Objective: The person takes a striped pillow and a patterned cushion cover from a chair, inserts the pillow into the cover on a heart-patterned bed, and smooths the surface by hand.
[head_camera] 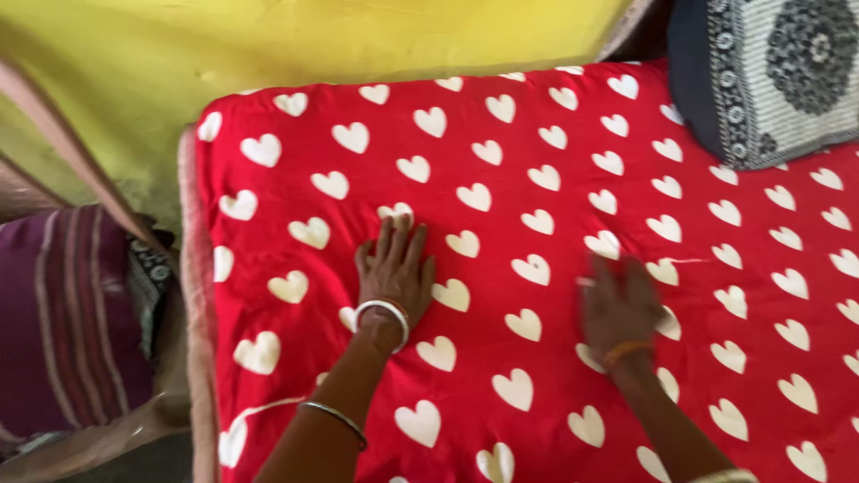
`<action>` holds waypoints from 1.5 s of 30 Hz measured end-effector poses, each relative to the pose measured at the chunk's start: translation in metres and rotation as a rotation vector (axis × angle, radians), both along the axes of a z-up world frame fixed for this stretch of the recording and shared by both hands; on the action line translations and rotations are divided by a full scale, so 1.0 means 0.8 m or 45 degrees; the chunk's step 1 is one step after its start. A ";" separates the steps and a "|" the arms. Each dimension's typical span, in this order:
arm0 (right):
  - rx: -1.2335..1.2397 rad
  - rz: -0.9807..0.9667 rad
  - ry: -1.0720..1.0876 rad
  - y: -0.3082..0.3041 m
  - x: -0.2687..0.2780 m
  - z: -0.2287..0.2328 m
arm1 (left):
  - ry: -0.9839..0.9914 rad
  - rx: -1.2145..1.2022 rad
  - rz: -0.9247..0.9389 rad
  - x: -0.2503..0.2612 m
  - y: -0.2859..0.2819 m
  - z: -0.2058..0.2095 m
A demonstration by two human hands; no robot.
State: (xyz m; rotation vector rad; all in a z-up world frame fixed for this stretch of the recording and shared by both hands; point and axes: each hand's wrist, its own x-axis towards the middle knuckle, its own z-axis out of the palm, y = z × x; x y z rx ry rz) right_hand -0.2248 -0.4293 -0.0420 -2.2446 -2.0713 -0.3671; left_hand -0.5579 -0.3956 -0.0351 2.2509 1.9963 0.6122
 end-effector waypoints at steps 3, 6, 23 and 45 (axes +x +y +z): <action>0.073 -0.233 0.163 -0.010 0.037 -0.032 | -0.050 -0.023 -0.018 -0.003 -0.015 -0.001; 0.107 -0.282 0.408 -0.004 0.042 -0.047 | -0.087 0.042 -0.058 -0.006 -0.026 -0.002; 0.147 -0.099 0.239 -0.032 -0.185 -0.042 | -0.087 0.007 -0.229 -0.034 -0.005 -0.016; -0.027 1.076 0.694 0.005 -0.591 0.040 | -0.233 0.362 0.778 -0.443 -0.055 -0.057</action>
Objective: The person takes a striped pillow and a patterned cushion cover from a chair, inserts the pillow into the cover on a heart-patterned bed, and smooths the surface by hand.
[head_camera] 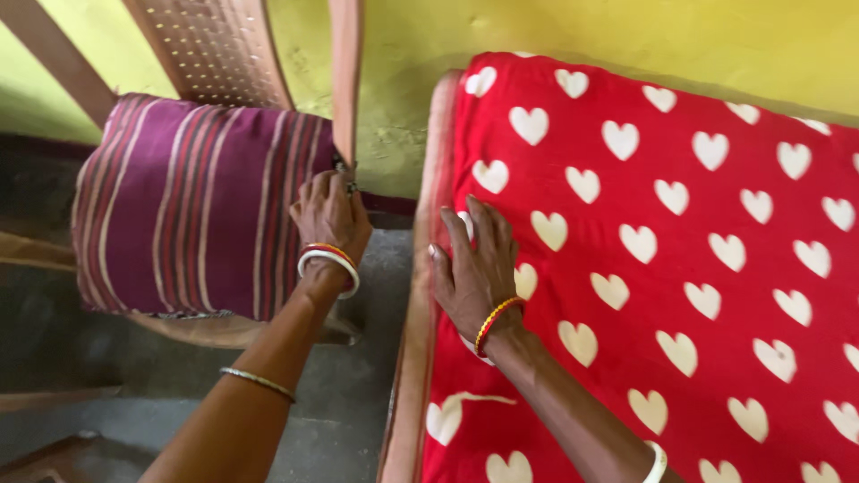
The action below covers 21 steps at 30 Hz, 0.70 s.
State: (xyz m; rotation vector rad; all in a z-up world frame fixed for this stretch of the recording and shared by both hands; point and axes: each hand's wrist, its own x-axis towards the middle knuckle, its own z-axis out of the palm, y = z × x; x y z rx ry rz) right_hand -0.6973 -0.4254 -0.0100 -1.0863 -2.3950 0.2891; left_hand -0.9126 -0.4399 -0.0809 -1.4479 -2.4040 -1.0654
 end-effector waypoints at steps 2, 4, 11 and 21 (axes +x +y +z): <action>0.008 0.071 0.015 0.003 -0.020 -0.001 | -0.016 -0.107 0.113 -0.032 -0.002 -0.015; -0.014 0.144 0.072 0.007 -0.035 -0.006 | -0.018 -0.247 0.249 -0.059 -0.001 -0.029; -0.011 0.203 0.018 0.016 -0.047 -0.008 | -0.147 -0.738 0.633 -0.132 -0.002 -0.082; 0.004 0.199 -0.020 0.023 -0.053 -0.004 | -0.086 -0.986 0.773 -0.187 -0.020 -0.094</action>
